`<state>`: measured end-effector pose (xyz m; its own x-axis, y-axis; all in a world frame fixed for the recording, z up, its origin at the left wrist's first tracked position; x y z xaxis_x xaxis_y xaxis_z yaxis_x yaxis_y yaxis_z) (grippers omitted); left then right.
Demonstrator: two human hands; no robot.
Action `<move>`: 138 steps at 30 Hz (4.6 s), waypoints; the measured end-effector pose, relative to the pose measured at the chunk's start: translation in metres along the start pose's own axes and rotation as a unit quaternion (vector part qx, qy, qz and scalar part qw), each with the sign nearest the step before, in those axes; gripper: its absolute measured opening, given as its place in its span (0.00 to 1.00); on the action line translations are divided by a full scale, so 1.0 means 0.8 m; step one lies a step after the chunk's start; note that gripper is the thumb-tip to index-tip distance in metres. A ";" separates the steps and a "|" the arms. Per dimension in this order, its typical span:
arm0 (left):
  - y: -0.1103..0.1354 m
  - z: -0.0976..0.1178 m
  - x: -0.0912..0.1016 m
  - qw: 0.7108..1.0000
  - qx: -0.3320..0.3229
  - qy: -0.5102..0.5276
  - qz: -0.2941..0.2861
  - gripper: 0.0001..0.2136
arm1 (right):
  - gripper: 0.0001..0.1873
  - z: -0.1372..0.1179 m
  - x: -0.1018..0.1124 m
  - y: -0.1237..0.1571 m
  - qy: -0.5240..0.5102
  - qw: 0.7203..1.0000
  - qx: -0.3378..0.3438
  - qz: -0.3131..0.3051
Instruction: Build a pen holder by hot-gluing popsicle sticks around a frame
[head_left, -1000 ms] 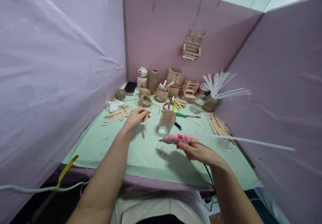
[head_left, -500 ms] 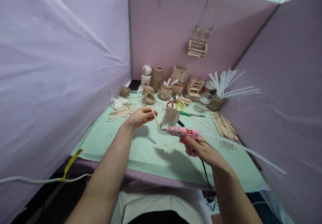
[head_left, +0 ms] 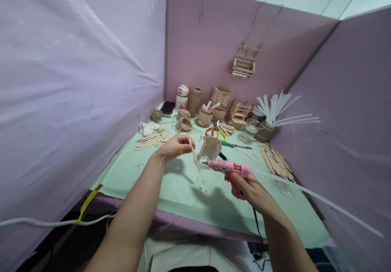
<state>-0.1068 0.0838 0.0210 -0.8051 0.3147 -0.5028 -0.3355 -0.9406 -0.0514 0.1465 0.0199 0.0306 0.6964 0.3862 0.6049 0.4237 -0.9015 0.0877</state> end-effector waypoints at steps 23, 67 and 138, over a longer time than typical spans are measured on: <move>-0.004 -0.012 -0.002 0.998 0.005 -0.051 -0.041 0.09 | 0.26 -0.013 -0.014 -0.014 0.085 0.994 0.035 0.056; -0.005 -0.002 0.002 0.999 -0.028 -0.022 0.026 0.10 | 0.25 -0.012 -0.012 -0.008 0.114 0.992 0.026 0.040; -0.012 -0.017 -0.034 0.873 -0.249 -0.418 0.038 0.04 | 0.07 -0.031 -0.019 -0.084 0.324 0.864 0.251 0.293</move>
<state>-0.0749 0.0828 0.0236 -0.9614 0.0359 0.2729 -0.1783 -0.8364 -0.5182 0.0931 0.0696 0.0350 0.4751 -0.4444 0.7595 0.4203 -0.6436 -0.6396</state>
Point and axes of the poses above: each hand's wrist, its own y-axis away from the middle knuckle, its own x-axis out of the back of the hand, z = x × y, the point moved 4 cm from there along -y, towards the middle knuckle, and after that the axes turned 12 degrees about y, right-handed, at the moved point
